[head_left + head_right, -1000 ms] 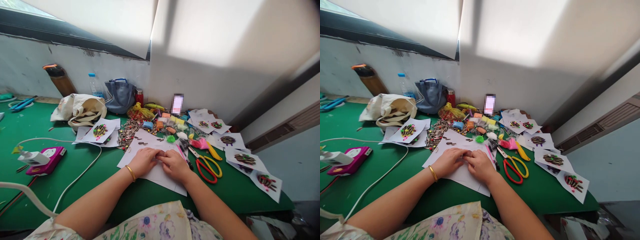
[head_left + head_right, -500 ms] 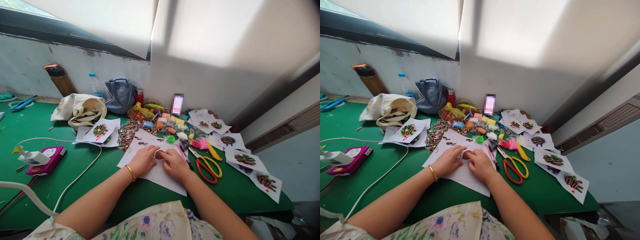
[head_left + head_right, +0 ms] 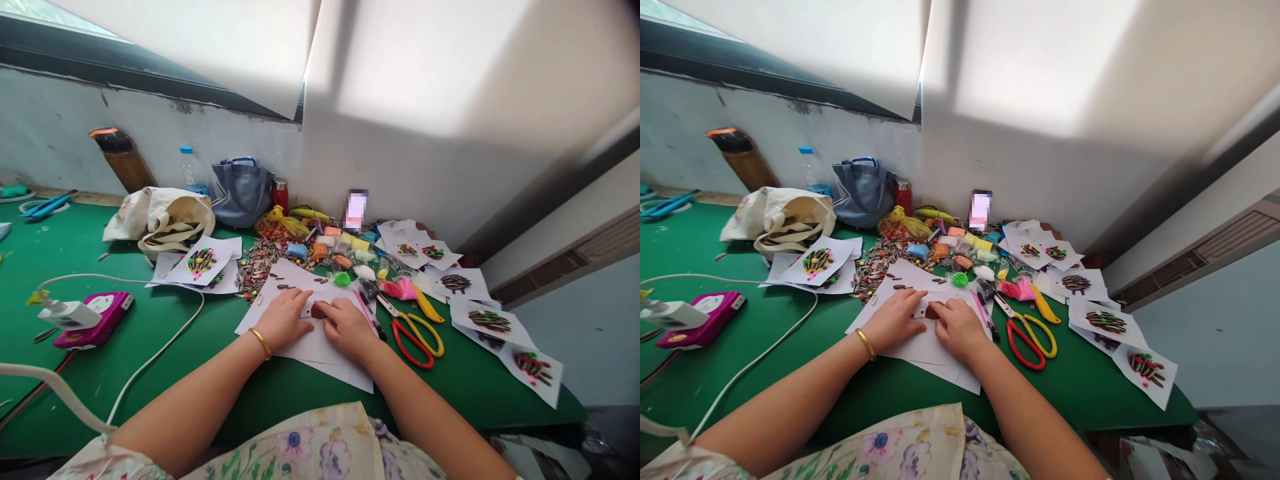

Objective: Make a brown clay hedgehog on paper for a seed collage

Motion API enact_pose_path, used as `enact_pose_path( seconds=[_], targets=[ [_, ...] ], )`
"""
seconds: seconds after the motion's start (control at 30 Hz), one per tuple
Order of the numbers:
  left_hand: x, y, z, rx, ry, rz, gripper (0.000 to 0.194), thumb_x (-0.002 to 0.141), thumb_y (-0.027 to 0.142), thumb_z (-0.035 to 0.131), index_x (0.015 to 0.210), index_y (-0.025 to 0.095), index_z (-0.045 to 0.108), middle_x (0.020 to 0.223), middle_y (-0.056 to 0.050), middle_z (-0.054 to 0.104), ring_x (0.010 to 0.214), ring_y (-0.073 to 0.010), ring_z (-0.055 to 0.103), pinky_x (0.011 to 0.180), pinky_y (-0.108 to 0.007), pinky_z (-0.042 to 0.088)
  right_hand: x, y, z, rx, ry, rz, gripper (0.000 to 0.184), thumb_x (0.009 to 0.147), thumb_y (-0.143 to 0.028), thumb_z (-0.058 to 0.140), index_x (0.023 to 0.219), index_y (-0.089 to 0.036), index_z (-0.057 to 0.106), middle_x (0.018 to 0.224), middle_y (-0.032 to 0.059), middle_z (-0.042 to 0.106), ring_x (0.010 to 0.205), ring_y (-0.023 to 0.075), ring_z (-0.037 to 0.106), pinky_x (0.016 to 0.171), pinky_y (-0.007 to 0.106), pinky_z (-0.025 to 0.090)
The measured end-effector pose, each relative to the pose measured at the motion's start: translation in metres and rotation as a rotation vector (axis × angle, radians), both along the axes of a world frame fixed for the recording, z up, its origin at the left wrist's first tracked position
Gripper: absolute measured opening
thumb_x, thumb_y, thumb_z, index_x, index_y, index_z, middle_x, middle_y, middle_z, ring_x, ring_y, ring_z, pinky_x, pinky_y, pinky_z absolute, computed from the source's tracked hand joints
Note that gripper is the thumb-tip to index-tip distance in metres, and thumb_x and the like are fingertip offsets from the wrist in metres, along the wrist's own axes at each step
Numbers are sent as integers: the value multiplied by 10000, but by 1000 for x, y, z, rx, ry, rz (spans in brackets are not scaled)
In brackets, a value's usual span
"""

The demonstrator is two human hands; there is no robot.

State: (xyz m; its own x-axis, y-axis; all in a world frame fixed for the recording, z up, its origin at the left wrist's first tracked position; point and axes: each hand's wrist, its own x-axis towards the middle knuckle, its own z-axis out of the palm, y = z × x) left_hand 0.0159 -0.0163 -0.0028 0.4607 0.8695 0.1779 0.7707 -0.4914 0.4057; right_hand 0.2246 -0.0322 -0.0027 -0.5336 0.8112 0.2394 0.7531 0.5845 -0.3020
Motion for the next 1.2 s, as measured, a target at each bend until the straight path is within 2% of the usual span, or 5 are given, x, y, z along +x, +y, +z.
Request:
enact_pose_path(
  seconds=[0.13, 0.43, 0.57, 0.87, 1.2],
  targets=[
    [0, 0, 0, -4, 8, 8, 706, 742, 338, 734, 1379, 215, 454, 1295, -119, 549, 1231, -303, 495, 1053, -432, 386, -3, 2, 3, -20, -68, -7, 314, 888, -201, 554, 1189, -261, 619, 940, 52, 569, 896, 204, 492, 796, 316, 364],
    [0, -1, 2, -11, 22, 12, 727, 734, 353, 746, 1381, 186, 459, 1296, -129, 553, 1227, -307, 496, 1054, -432, 391, 3, 16, 12, -126, -50, 66, 349, 890, -197, 550, 1229, -265, 601, 930, 43, 582, 849, 177, 511, 747, 274, 354],
    [0, 0, 1, -13, 24, 8, 731, 734, 348, 748, 1383, 185, 455, 1293, -128, 554, 1219, -304, 501, 1049, -429, 395, 3, 15, 9, -99, -46, 55, 268, 899, -187, 528, 1120, -269, 656, 885, 30, 551, 828, 170, 496, 740, 274, 342],
    [0, -1, 2, 16, 39, 0, 708, 744, 335, 737, 1376, 176, 460, 1288, -128, 556, 1218, -301, 502, 1052, -420, 395, -1, 14, 3, -92, -18, -31, 325, 883, -201, 543, 1195, -250, 620, 914, 37, 556, 863, 178, 500, 752, 272, 349],
    [1, -2, 4, 19, 41, -1, 708, 744, 321, 741, 1375, 155, 466, 1285, -138, 564, 1210, -301, 504, 1052, -429, 400, -1, 16, -1, -108, 9, -51, 292, 892, -213, 525, 1149, -250, 657, 887, 36, 557, 858, 184, 504, 764, 280, 356]
  ],
)
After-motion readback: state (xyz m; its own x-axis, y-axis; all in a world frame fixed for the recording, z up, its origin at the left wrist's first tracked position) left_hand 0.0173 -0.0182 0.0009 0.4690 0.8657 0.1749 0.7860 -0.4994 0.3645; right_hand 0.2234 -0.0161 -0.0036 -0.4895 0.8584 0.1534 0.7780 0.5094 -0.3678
